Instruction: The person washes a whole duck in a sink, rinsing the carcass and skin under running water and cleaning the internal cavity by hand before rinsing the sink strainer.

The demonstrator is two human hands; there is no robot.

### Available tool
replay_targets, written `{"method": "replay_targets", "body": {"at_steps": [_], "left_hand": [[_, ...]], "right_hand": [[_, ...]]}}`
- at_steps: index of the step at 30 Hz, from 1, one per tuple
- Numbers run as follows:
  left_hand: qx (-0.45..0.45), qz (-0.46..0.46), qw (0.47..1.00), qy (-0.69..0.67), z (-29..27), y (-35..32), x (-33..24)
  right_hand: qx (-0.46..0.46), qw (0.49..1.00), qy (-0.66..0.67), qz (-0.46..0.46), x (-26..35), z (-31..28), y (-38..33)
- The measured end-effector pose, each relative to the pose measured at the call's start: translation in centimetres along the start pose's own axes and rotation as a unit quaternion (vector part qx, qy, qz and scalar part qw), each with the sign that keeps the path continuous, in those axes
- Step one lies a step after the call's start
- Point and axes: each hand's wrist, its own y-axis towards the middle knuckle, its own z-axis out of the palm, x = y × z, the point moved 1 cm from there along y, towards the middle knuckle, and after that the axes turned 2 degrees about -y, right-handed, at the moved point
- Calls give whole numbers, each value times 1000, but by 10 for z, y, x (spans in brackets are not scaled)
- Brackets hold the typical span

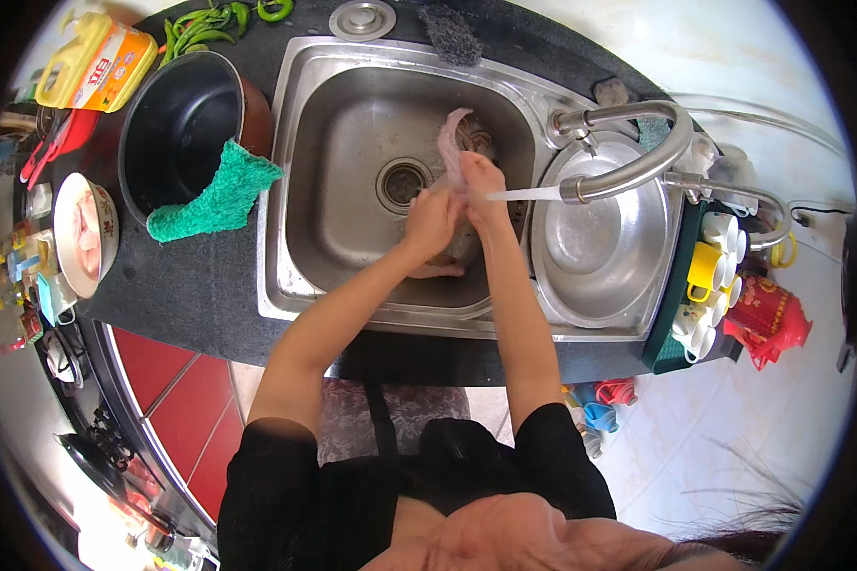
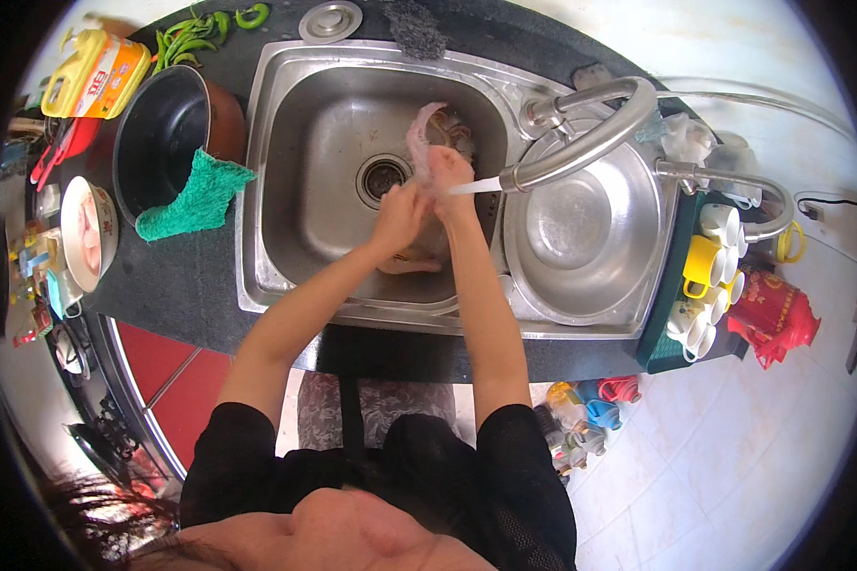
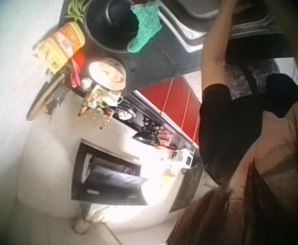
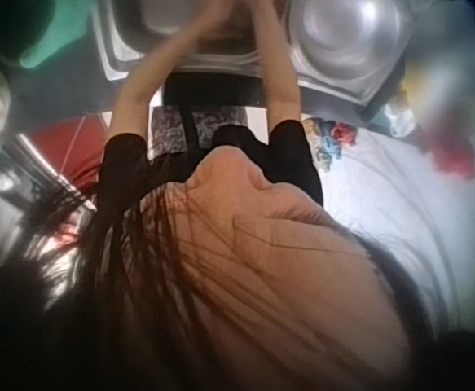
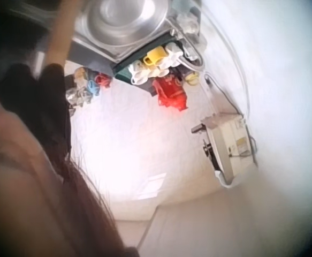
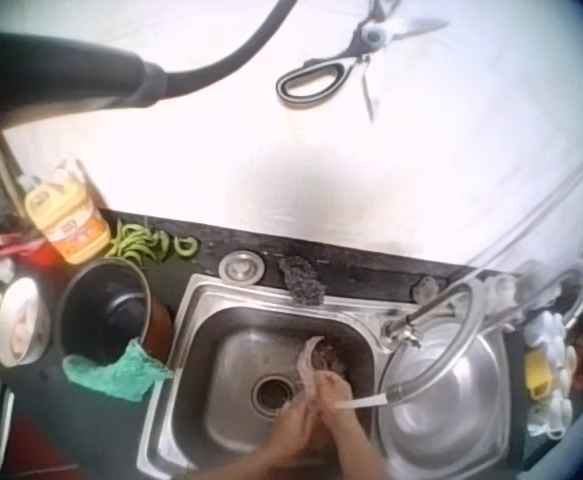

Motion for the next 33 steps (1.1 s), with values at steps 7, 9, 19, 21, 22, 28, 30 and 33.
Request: {"method": "replay_targets", "body": {"at_steps": [7,9,19,21,22,28,30,33], "left_hand": [[-55,-86,969,-223,3,28,7],[-47,-128,949,-284,5,31,8],[-102,-304,705,-633,-5,80,19],[-101,-343,650,-671,-10,93,32],[-96,-342,635,-686,-16,103,40],[-106,-358,564,-737,-43,122,37],[-130,-373,536,-746,-50,122,50],[-205,-352,514,-755,-65,123,84]], "right_hand": [[43,989,-112,-88,-18,2,-46],[31,956,-289,-41,-18,0,-51],[-101,917,-322,-214,-53,-3,-42],[-84,970,-207,-95,-27,4,-41],[-77,985,-147,-36,-16,4,-39],[-56,995,-74,-19,-14,-6,-50],[-4,997,-68,-35,-13,-5,-54],[-15,997,-56,-60,-6,-2,-59]]}}
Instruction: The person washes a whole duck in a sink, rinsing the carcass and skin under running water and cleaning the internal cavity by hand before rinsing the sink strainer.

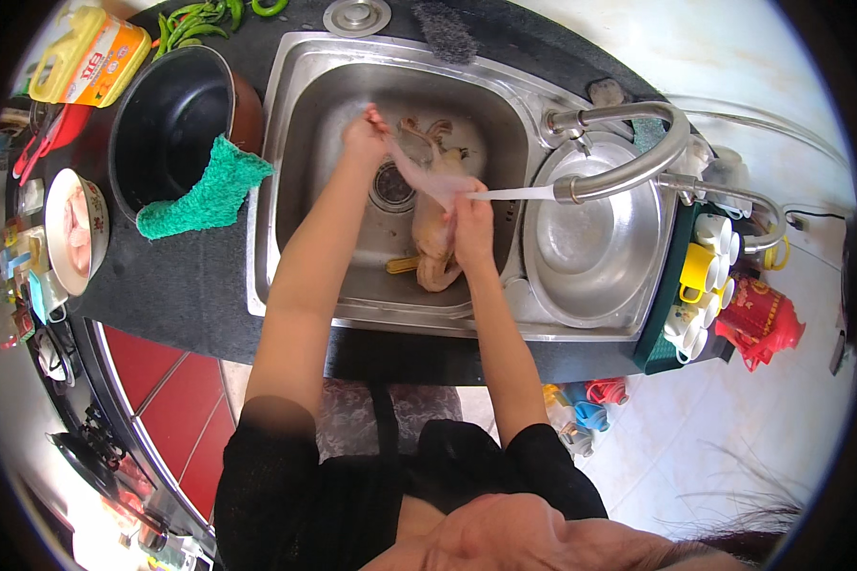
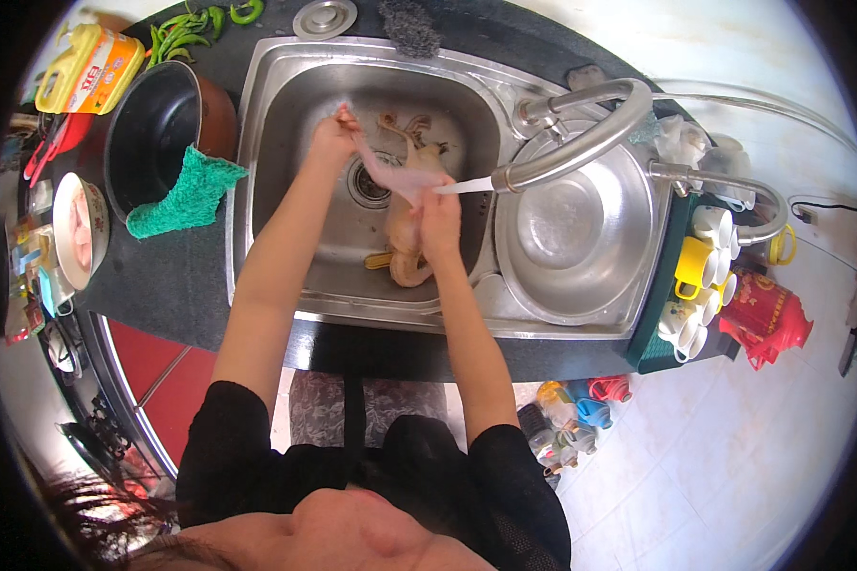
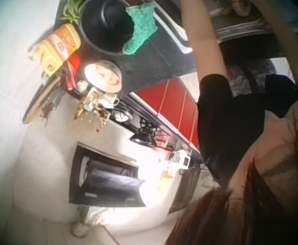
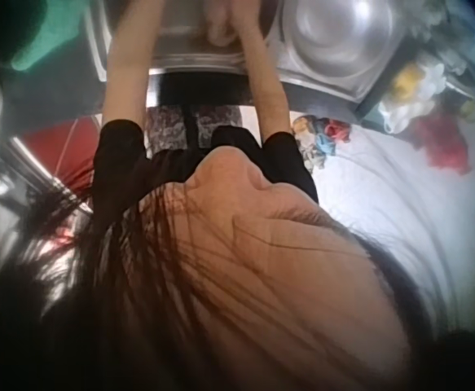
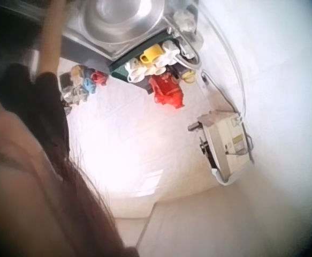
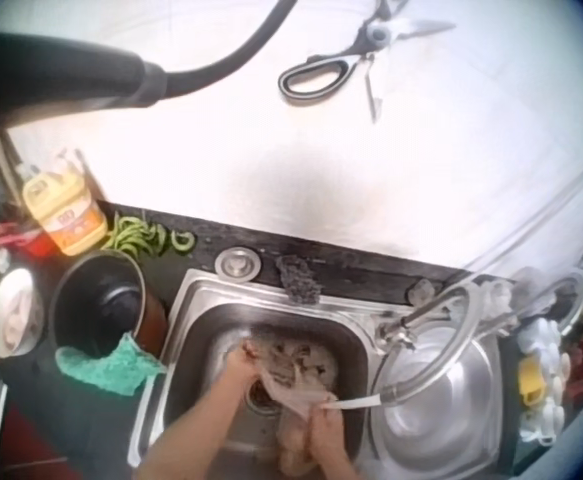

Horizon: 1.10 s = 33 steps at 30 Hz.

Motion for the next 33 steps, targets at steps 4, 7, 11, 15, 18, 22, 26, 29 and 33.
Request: {"method": "replay_targets", "body": {"at_steps": [4,7,11,15,18,22,26,29,33], "left_hand": [[-69,51,973,213,-19,-20,7],[-45,-22,939,341,-48,-63,42],[69,-48,965,248,-26,-119,82],[78,-31,991,102,-5,-102,65],[182,-33,964,189,3,-95,48],[262,81,862,427,24,-110,42],[342,41,693,633,35,-133,34],[364,-19,608,705,34,-136,42],[341,-82,775,525,22,-123,51]], "right_hand": [[8,1000,4,-20,-1,-14,0],[5,995,-90,40,7,-3,2],[-49,999,6,23,-13,0,15],[-4,992,-127,6,-10,-8,15],[83,980,-168,-58,-10,-9,3],[161,958,-207,-113,11,-9,-9],[237,931,-249,-123,17,-7,4],[305,930,-199,-57,41,9,10],[222,964,-143,-21,28,18,8]]}}
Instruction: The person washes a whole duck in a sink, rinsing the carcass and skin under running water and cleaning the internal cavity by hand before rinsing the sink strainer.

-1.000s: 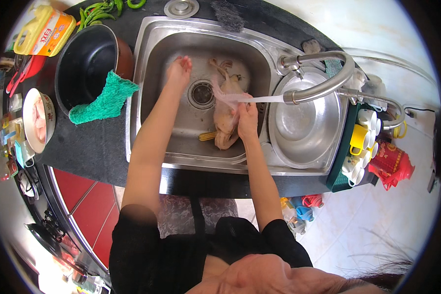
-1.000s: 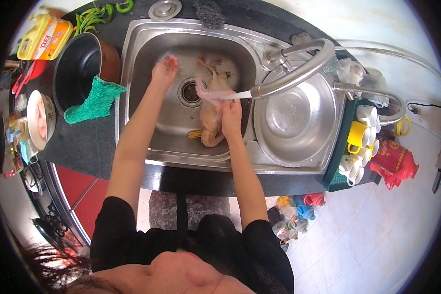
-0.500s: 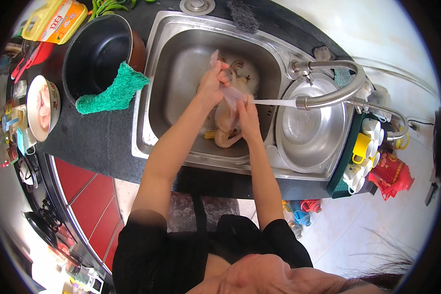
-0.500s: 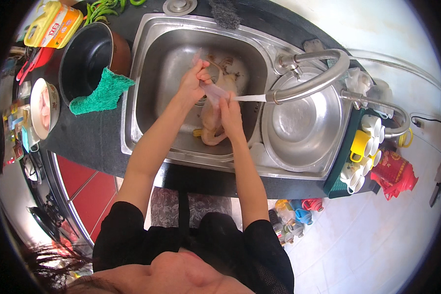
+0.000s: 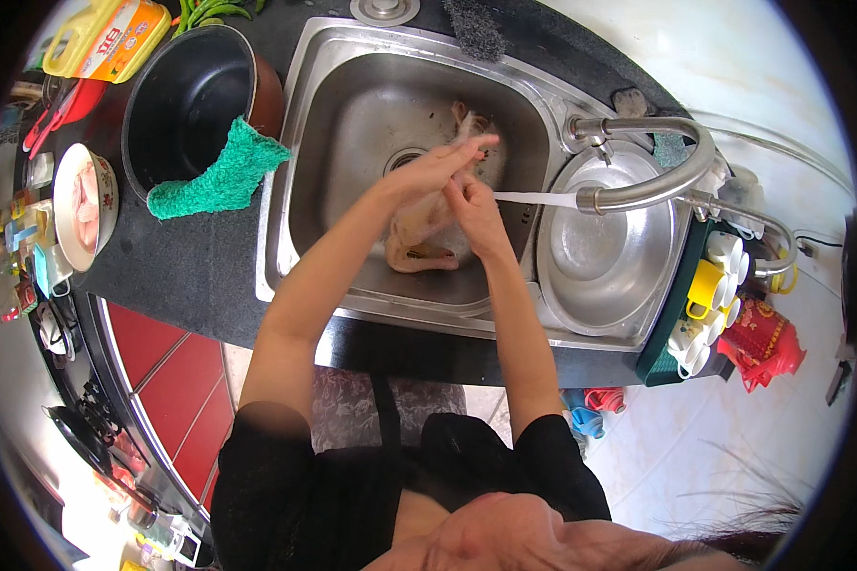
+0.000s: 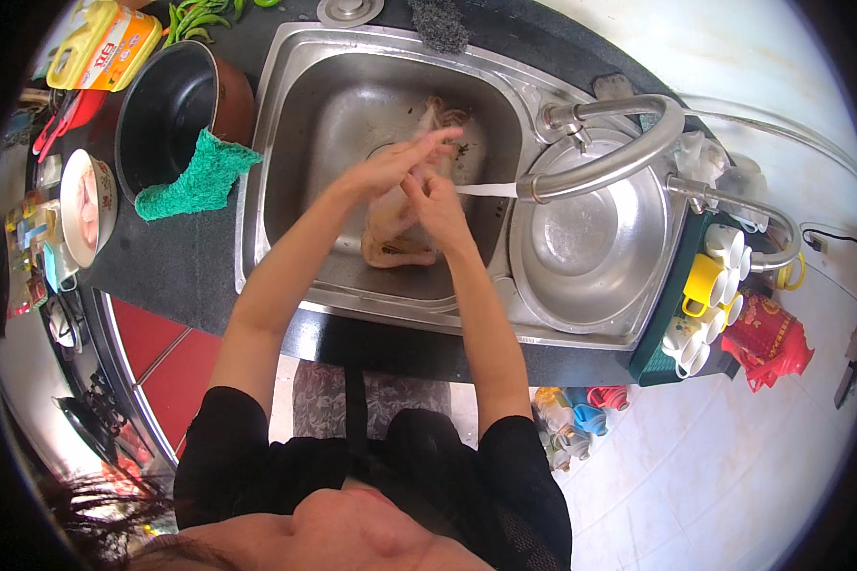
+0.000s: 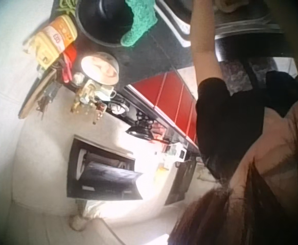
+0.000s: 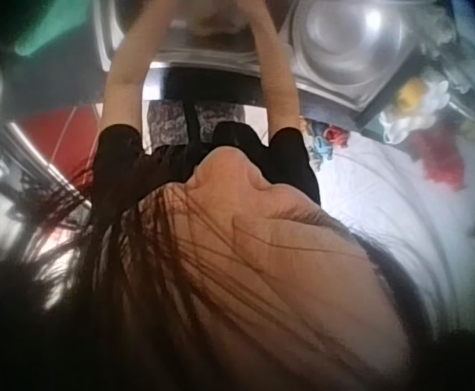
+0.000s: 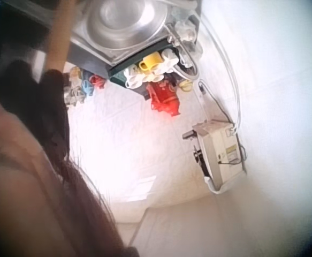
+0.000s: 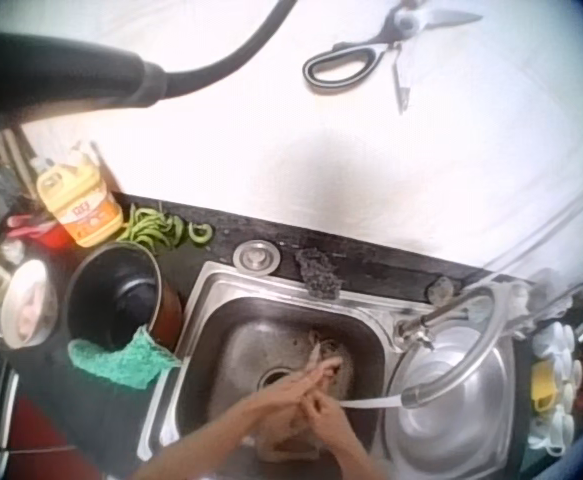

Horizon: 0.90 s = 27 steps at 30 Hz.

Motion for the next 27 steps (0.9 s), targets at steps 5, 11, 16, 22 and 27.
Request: {"method": "replay_targets", "body": {"at_steps": [5,11,16,22,27], "left_hand": [[-115,119,976,139,9,-7,64],[-167,114,930,306,30,-34,72],[-127,-14,936,329,38,-44,65],[-102,-74,986,109,30,-43,90],[-104,-63,989,85,23,-40,91]], "right_hand": [[-118,987,106,41,0,-1,6],[-171,983,68,-1,6,-8,38],[-216,971,92,41,-14,-25,66],[-169,979,-103,47,7,-43,66],[-155,983,-10,94,-29,-64,82]]}}
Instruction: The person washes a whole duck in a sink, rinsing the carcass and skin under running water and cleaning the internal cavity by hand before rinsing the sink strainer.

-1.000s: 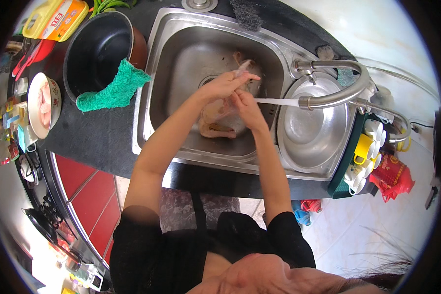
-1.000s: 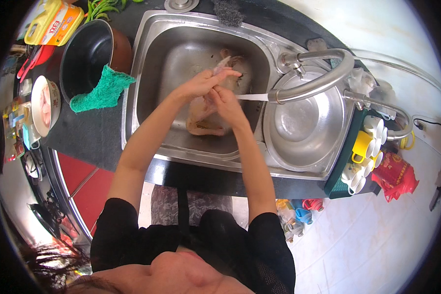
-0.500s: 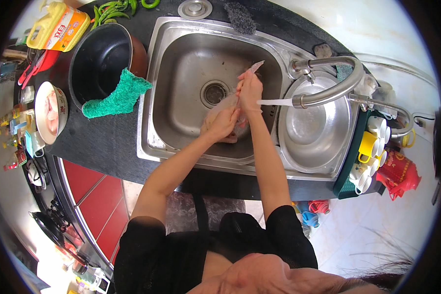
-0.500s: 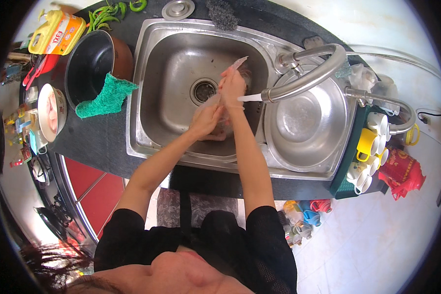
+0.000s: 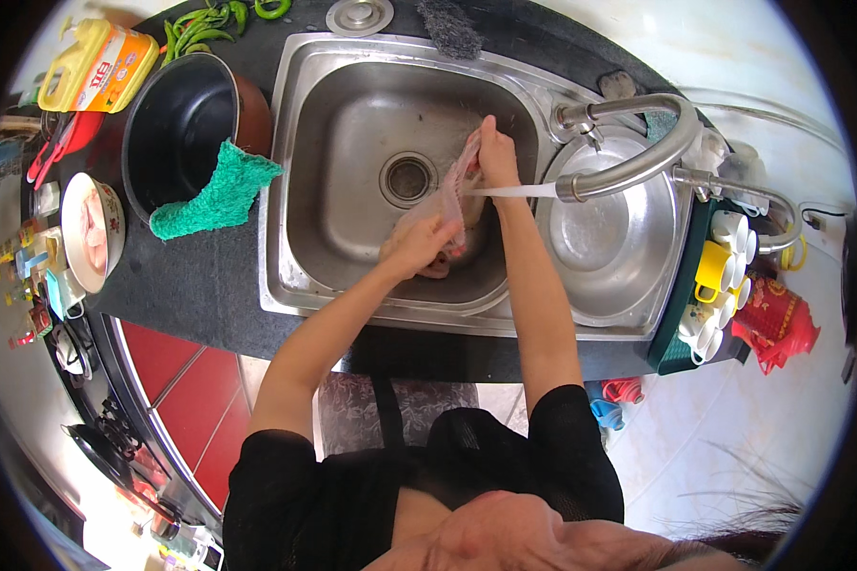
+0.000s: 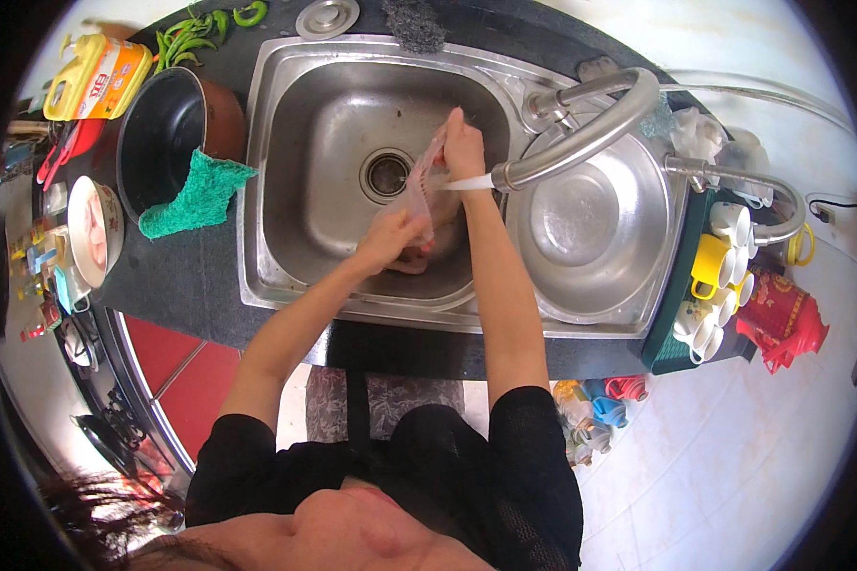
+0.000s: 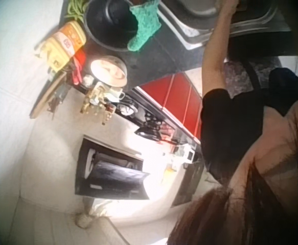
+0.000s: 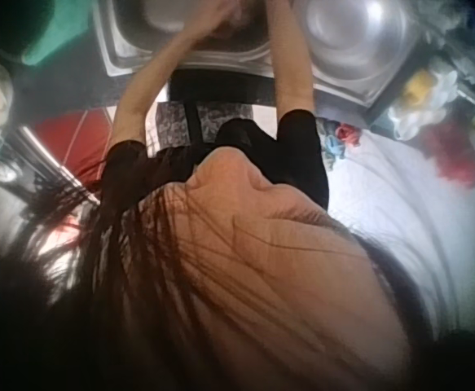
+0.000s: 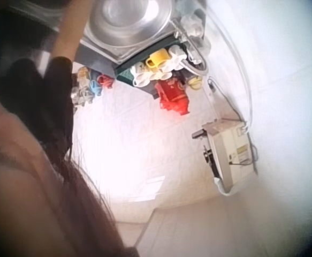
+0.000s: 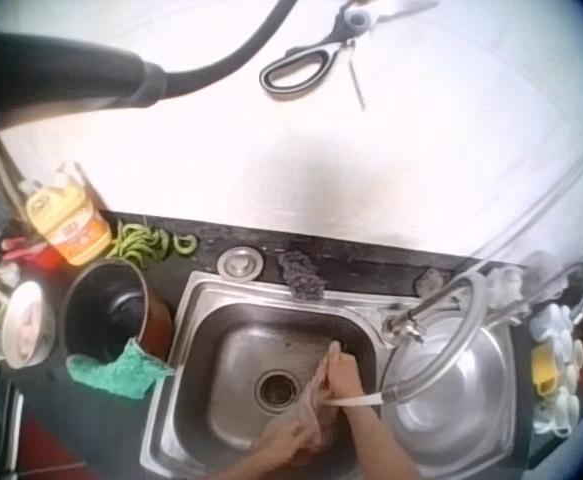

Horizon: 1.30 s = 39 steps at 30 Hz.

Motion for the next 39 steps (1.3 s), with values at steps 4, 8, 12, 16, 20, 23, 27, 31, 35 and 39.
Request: {"method": "replay_targets", "body": {"at_steps": [4,8,12,16,20,23,27,31,35,39], "left_hand": [[-27,36,966,-256,-19,13,-20],[-25,83,909,-408,-35,34,-41],[-20,70,874,-480,-35,51,-38],[-13,63,857,-512,-43,57,-35],[-45,20,833,-552,-53,58,-19],[-117,-21,788,-604,-57,60,-3],[-192,-49,792,-577,-78,50,22],[-246,-101,783,-563,-73,40,3],[-231,-107,798,-547,-78,42,12],[-275,-136,767,-563,-84,39,13]], "right_hand": [[86,924,367,68,2,0,-31],[207,940,270,12,-23,26,-97],[21,985,-140,-102,-27,45,-123],[-35,946,-261,-189,-14,35,-120],[1,880,-349,-323,-20,24,-107],[8,890,-376,-258,-27,32,-108],[-17,974,-208,-90,-37,10,-102],[36,860,-313,-402,-20,30,-110],[171,828,-391,-363,-59,56,-98],[227,856,-374,-276,-58,52,-76]]}}
